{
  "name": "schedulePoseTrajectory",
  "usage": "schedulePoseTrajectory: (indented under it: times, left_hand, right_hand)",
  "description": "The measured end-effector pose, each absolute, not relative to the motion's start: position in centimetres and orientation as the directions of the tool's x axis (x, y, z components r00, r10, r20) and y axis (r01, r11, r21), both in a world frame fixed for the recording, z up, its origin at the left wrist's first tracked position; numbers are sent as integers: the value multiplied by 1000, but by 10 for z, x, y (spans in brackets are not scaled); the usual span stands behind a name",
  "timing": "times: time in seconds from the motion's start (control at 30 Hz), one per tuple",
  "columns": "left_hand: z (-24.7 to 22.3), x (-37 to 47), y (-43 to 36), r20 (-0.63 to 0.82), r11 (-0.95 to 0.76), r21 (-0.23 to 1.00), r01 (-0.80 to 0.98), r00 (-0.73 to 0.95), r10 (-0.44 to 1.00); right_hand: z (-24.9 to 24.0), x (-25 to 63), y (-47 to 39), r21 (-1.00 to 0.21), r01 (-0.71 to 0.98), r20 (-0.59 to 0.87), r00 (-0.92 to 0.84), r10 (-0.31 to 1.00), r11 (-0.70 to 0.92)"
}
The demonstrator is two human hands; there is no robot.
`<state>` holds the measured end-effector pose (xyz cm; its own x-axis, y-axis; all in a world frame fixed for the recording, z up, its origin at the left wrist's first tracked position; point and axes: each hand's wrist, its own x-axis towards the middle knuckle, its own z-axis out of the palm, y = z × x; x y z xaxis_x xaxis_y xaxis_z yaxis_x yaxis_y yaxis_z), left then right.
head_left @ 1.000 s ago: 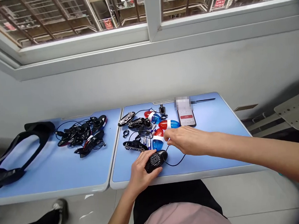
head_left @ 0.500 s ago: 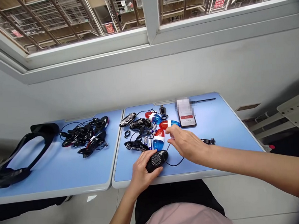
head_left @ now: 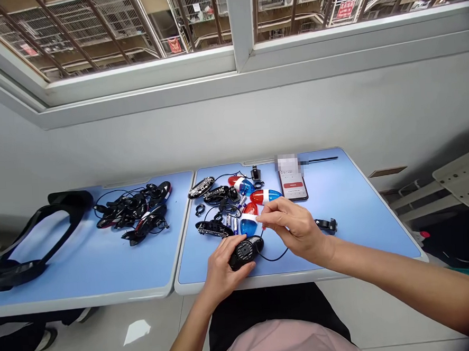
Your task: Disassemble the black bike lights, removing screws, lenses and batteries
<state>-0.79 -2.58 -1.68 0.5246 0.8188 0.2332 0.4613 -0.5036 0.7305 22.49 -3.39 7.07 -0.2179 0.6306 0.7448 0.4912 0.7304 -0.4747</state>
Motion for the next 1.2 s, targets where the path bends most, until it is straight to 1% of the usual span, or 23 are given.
schedulePoseTrajectory:
  times: [0.1,0.17,0.3,0.37,0.47,0.53,0.63,0.73,0.8,0.87,1.0,1.1,1.2]
  left_hand:
    - [-16,-8,-26,231,-503,730,462,525,819]
    - [-15,-7,-26,229,-500,732,464,524,821]
    - [-16,-7,-26,228,-497,734,463,521,823]
    - [-16,-7,-27,230,-499,734,461,522,821]
    - [-17,-7,-27,233,-498,740,453,522,820]
    - [-16,-6,-28,236,-497,742,450,519,822]
    - [-16,-6,-28,230,-485,743,462,504,832]
    - [-16,-6,-29,214,-465,744,480,488,846]
    - [-15,-5,-29,208,-458,748,480,487,848]
    - [-15,-5,-29,201,-451,754,478,486,851]
    - [-16,-5,-29,202,-440,759,480,469,860]
    - [-18,-6,-30,212,-444,763,470,467,859]
    - [-18,-6,-30,217,-442,763,473,456,863]
  right_hand:
    - [72,225,-33,-481,452,745,-241,622,751]
    - [72,224,-33,-485,463,734,-246,633,742]
    - [71,221,-33,-491,513,742,-178,646,704]
    - [72,219,-33,-537,463,726,-171,666,705]
    - [74,218,-33,-635,349,655,-231,719,690]
    - [73,217,-33,-681,324,615,-234,753,657]
    - [66,214,-34,-724,338,597,-128,792,601]
    - [59,210,-36,-821,281,521,15,853,497]
    - [59,211,-38,-856,245,475,23,880,455]
    - [63,214,-39,-839,257,489,-34,872,481]
    - [72,221,-40,-694,409,604,-117,788,592]
    - [70,220,-40,-580,527,660,-143,737,621]
    - [65,218,-39,-530,572,691,-136,710,626]
